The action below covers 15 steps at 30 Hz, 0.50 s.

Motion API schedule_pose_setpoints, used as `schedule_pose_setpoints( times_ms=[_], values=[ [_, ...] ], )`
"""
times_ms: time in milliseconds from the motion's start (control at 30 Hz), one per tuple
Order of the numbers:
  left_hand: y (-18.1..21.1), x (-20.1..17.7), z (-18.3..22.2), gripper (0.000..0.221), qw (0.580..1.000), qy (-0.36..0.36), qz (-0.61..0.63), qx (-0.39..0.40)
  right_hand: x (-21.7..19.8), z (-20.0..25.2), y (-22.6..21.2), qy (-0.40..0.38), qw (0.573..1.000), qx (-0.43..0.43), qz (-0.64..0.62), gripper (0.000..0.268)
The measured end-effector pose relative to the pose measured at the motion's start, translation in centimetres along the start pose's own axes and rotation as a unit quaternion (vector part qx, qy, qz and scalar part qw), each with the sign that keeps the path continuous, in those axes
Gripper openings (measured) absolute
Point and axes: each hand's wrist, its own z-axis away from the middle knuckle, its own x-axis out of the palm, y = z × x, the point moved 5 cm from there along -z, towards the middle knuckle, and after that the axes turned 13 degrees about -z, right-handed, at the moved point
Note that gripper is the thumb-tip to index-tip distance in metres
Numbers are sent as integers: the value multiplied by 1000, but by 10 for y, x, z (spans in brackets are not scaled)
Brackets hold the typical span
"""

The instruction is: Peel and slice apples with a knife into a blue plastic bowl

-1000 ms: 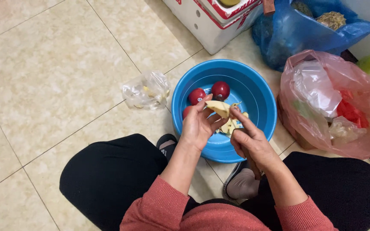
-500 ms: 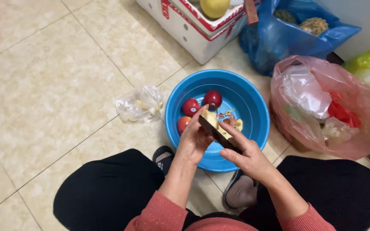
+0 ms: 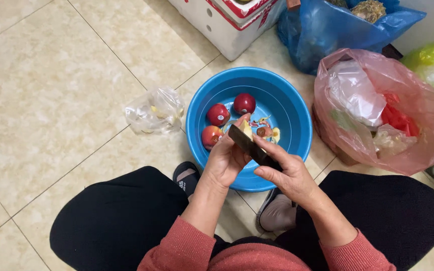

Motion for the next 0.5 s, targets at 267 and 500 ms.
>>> schedule_pose_setpoints(
  times_ms=[267,500],
  values=[
    [30,35,13,64,998,3,-58,-27,-6,-3,3,-58,995,21,-76,70],
    [36,35,15,55,991,24,-125,-31,-3,-5,-3,-73,996,44,17,71]
  ],
)
